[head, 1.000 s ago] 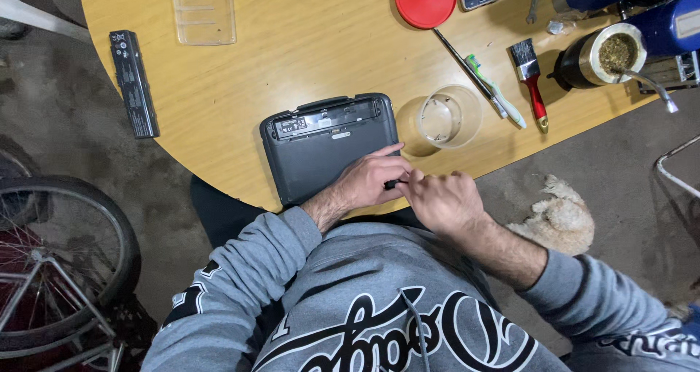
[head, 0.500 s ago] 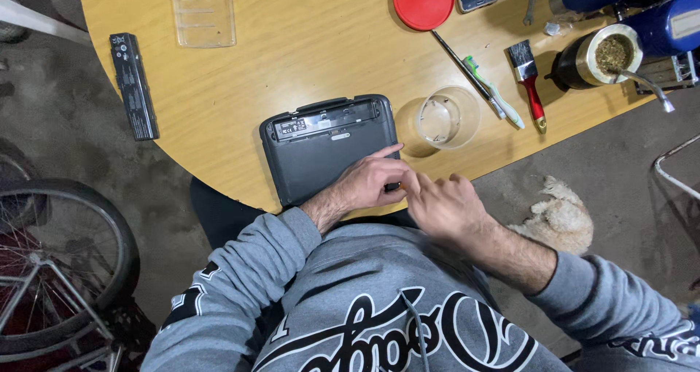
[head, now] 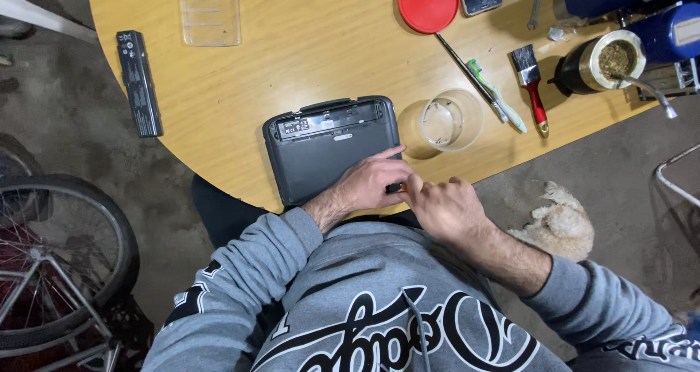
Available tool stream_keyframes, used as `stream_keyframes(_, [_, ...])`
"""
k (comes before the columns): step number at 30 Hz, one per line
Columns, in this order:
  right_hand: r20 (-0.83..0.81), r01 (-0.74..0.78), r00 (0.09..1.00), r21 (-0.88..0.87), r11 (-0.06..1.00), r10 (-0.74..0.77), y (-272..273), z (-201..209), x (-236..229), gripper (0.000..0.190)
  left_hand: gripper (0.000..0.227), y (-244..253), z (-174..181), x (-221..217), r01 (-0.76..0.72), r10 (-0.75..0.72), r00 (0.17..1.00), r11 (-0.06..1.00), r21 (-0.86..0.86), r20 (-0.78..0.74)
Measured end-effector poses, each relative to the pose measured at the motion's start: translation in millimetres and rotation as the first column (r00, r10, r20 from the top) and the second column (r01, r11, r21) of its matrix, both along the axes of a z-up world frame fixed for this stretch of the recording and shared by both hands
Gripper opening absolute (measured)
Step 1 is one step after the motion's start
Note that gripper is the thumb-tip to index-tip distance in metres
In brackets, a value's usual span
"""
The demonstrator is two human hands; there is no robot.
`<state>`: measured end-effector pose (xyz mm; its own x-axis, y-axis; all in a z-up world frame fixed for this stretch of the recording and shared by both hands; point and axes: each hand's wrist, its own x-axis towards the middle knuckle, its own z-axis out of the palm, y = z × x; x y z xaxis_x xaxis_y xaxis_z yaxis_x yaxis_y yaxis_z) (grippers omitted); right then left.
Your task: The person closes a white laptop and flips it over to access the underside. Using a screwdriver, they remove multiple screws from the back panel and place them into a small plastic container.
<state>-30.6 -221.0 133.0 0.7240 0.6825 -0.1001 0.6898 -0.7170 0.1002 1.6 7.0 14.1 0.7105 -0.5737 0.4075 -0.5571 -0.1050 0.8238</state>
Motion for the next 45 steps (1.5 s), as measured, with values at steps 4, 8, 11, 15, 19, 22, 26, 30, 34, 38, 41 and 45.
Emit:
stream_keyframes(4, [-0.177,0.065,0.982,-0.002,0.998,-0.064,-3,6,12,0.034,0.019,-1,13,2,-0.025,0.025,1.000,1.000,-0.005,0.003])
stream_keyframes(8, [-0.161,0.037,0.986,-0.052,0.998,-0.045,-6,-14,5,0.038,0.017,-1,6,1,-0.013,0.013,1.000,1.000,0.003,0.025])
stream_keyframes(11, [0.044,-0.016,0.999,0.024,1.000,0.015,-7,-13,5,0.027,0.016,-3,4,2,-0.017,0.016,1.000,0.999,-0.031,-0.019])
stream_keyframes(15, [-0.077,0.067,0.995,-0.011,0.998,-0.068,-3,-1,9,0.029,0.021,-4,4,3,-0.024,0.023,1.000,0.998,-0.058,-0.015])
stream_keyframes(19, [-0.070,-0.059,0.996,0.020,0.998,0.061,-6,-4,6,0.029,0.016,-2,9,3,-0.011,0.011,1.000,1.000,-0.028,0.002])
stream_keyframes(22, [0.117,-0.057,0.992,0.024,0.998,0.054,1,7,9,0.016,0.031,1,16,2,-0.031,0.031,1.000,0.998,-0.057,0.001])
stream_keyframes(26, [0.065,0.010,0.998,0.092,0.996,-0.016,1,14,15,0.026,0.019,-2,9,4,-0.033,0.033,0.999,0.999,-0.035,0.008])
stream_keyframes(30, [-0.036,-0.085,0.996,0.055,0.995,0.087,-4,4,7,0.028,0.014,-1,14,0,-0.011,0.011,1.000,1.000,-0.018,0.015])
stream_keyframes(34, [0.134,-0.053,0.990,0.021,0.998,0.050,11,13,9,0.018,0.045,2,5,3,0.004,-0.006,0.999,0.999,-0.054,-0.034])
stream_keyframes(38, [0.113,-0.059,0.992,0.092,0.994,0.048,3,-5,15,0.025,0.024,1,0,4,0.011,-0.011,1.000,1.000,-0.021,-0.025])
stream_keyframes(41, [0.081,-0.112,0.991,0.070,0.991,0.106,1,0,15,0.024,0.022,1,6,4,0.003,-0.003,1.000,1.000,-0.009,-0.013])
stream_keyframes(45, [0.160,-0.043,0.986,0.007,0.999,0.041,5,10,15,0.010,0.030,1,11,1,-0.029,0.028,0.999,0.999,-0.021,-0.024])
